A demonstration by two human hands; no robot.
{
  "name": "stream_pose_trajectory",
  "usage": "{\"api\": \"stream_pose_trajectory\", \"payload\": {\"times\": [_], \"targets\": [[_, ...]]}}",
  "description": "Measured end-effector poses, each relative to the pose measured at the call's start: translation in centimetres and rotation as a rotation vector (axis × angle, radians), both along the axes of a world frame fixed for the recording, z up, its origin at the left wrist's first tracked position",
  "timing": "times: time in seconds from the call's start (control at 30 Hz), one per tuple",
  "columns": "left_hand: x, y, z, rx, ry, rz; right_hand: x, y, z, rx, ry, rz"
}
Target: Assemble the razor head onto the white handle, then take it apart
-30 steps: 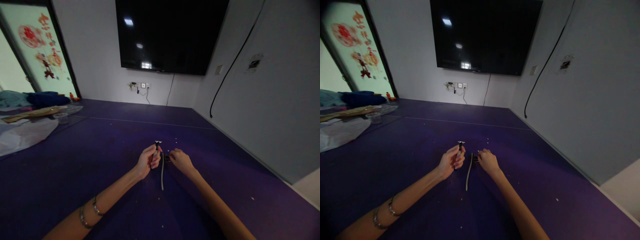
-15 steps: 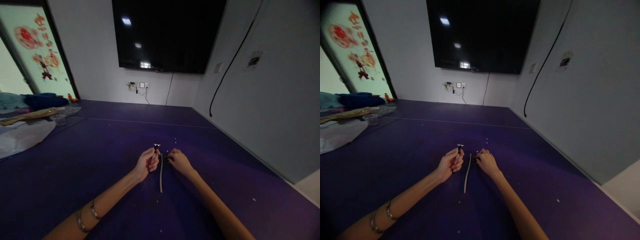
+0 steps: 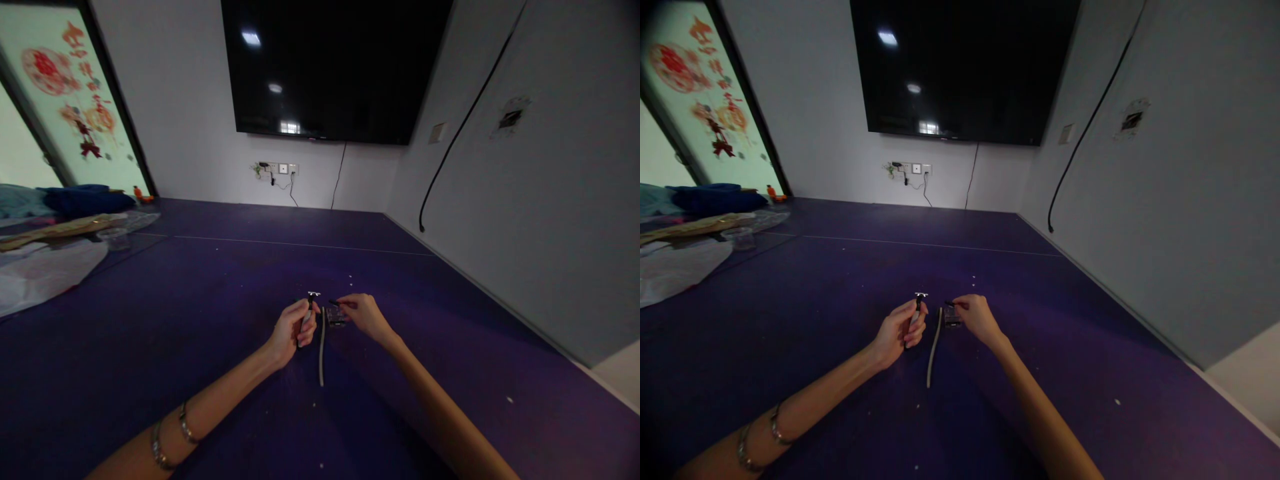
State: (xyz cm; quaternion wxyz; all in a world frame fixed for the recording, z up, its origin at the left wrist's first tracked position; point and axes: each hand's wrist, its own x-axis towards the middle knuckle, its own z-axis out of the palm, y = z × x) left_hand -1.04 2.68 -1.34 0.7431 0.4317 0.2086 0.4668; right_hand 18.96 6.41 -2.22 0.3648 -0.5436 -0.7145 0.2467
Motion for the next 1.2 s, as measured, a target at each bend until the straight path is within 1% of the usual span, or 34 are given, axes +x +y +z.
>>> {"api": "stream_pose_trajectory", "payload": {"times": [0.07, 0.13, 0.3, 0.37, 0.47, 0.57, 0.7, 0.83, 0.93, 1.03, 1.2], "targets": [[0.0, 0.0, 0.0, -0.009, 0.009, 0.008, 0.0, -0.1, 0.3, -0.068, 0.087, 0.005], [0.0, -0.1, 0.0, -0.011, 0.014, 0.017, 0.0, -0.2, 0.6, -0.104, 0.136, -0.002], [0.2, -0.3, -0.3, 0.028, 0.049, 0.079, -0.2, -0.9, 1.8, -0.124, 0.128, -0.011], [0.3, -0.5, -0.4, 0.085, 0.081, 0.135, -0.3, -1.2, 2.6, -0.121, 0.130, -0.008], [0.6, -1.0, -0.5, 0.237, 0.198, 0.241, -0.5, -1.9, 3.9, -0.082, 0.121, 0.014], [1.0, -1.7, -0.3, 0.337, 0.307, 0.284, -0.5, -2.6, 5.4, -0.020, 0.091, 0.046], [1.5, -2.4, -0.3, 0.351, 0.342, 0.259, -0.5, -3.7, 6.8, 0.056, 0.041, 0.107], [1.6, -2.6, -0.3, 0.358, 0.363, 0.234, -0.7, -4.5, 7.5, 0.114, 0.004, 0.192], [1.6, -2.6, -0.3, 0.369, 0.359, 0.255, -1.0, -5.0, 7.8, 0.130, -0.016, 0.227], [1.6, -2.5, -0.6, 0.366, 0.344, 0.272, -1.2, -5.3, 8.0, 0.137, -0.034, 0.239], [1.5, -2.1, -1.2, 0.380, 0.378, 0.283, -1.2, -5.5, 8.1, 0.141, -0.044, 0.243]]}}
